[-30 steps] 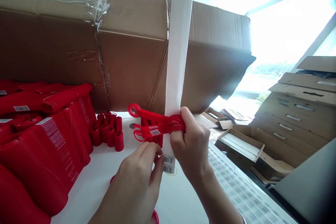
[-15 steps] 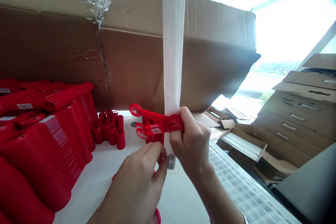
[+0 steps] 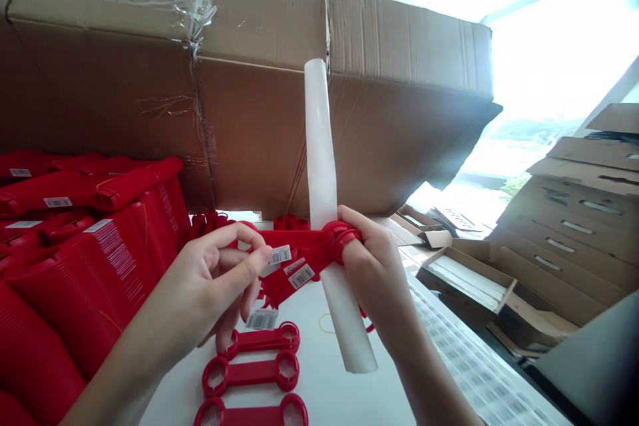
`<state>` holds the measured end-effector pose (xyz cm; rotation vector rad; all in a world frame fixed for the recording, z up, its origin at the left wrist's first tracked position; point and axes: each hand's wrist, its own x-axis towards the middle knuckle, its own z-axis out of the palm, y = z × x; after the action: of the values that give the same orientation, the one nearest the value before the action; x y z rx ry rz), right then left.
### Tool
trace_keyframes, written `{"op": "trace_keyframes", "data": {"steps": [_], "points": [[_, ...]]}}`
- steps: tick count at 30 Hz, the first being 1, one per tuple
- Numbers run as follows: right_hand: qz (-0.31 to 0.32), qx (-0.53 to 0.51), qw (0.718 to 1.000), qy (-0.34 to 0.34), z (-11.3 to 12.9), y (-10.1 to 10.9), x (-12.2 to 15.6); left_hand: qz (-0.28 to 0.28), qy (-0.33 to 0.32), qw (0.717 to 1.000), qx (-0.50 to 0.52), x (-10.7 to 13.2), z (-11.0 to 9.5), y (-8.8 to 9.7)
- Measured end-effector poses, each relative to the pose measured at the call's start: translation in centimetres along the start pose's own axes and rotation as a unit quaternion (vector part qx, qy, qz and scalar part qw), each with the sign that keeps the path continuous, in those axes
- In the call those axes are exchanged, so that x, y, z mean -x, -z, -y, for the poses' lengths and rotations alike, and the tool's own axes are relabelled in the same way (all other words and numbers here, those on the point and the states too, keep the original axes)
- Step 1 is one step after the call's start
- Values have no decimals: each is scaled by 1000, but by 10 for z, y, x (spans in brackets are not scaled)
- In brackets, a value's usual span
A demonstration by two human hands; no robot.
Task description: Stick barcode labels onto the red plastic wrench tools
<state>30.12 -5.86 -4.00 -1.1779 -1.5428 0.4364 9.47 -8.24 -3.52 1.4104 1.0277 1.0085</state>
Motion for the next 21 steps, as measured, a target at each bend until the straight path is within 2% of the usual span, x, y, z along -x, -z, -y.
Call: {"op": "trace_keyframes", "data": {"steps": [5, 11, 21], "points": [[25, 0, 1000, 1, 9, -1, 7, -15, -19, 1000, -9, -8, 1, 2], [37, -1, 999, -3, 14, 0, 11, -23, -11, 999, -29, -7, 1, 1], [33, -19, 999, -12, 16, -1, 12, -26, -13, 999, -29, -6, -3, -2]]}}
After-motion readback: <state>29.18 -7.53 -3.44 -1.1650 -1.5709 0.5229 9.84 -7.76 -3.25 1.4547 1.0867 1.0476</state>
